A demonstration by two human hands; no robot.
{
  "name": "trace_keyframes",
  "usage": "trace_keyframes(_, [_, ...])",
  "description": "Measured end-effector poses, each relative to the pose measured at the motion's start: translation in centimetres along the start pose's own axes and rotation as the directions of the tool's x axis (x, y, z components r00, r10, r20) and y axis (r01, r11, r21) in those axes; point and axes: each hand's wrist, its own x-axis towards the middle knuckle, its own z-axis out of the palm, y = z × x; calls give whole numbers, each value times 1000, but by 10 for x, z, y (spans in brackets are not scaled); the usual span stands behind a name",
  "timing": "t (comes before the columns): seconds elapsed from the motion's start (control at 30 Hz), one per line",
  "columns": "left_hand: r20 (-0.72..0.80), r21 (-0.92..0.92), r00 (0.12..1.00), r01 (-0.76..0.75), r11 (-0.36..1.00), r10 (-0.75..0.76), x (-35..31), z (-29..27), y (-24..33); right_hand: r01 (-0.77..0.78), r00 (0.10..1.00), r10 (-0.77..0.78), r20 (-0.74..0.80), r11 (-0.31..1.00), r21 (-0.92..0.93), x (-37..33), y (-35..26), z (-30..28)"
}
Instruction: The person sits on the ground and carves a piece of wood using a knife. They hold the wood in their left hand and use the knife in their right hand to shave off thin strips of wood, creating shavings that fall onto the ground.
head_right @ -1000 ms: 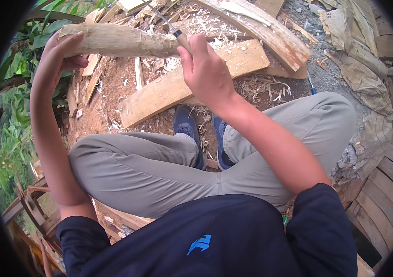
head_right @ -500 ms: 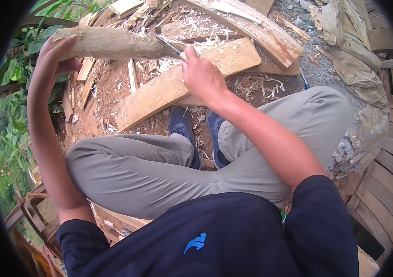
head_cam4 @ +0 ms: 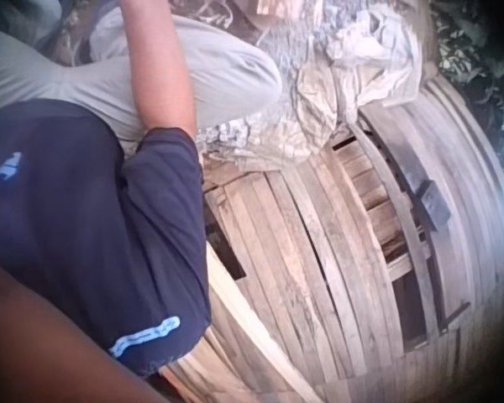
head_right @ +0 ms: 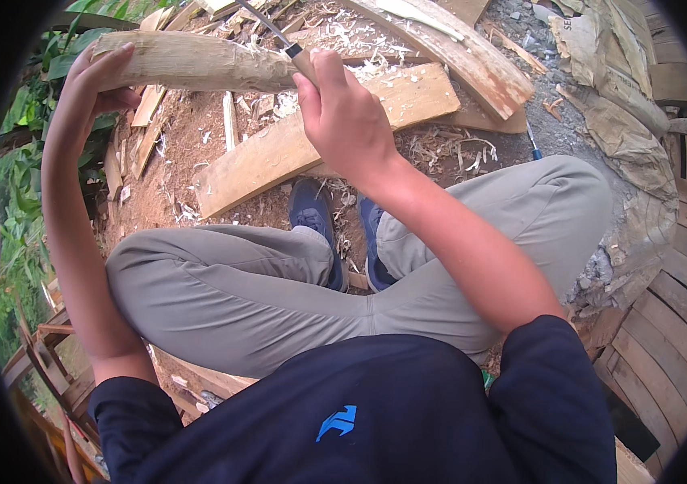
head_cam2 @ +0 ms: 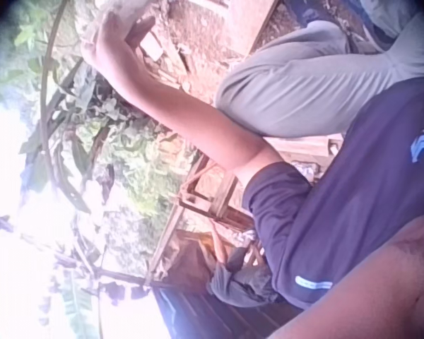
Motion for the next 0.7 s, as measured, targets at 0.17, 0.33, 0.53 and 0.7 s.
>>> trace_keyframes(0.17, [7, -34, 999, 40, 999, -39, 10, -3, -14, -180, 876, 301, 377, 929, -324, 1, 28, -2])
trace_keyframes(0.33, [-5, -32, 1000, 30, 999, -30, 11, -1, -16, -85, 988, 90, 126, 995, -47, 0, 0, 0])
trace_keyframes(0.53, [14, -35, 999, 50, 998, -50, 10, -4, -16, -172, 902, 285, 326, 927, -335, -6, 16, 0])
trace_keyframes(0.7, [2, -45, 1000, 29, 999, -29, 12, -2, -13, -196, 928, 244, 283, 962, -189, 2, 11, 0])
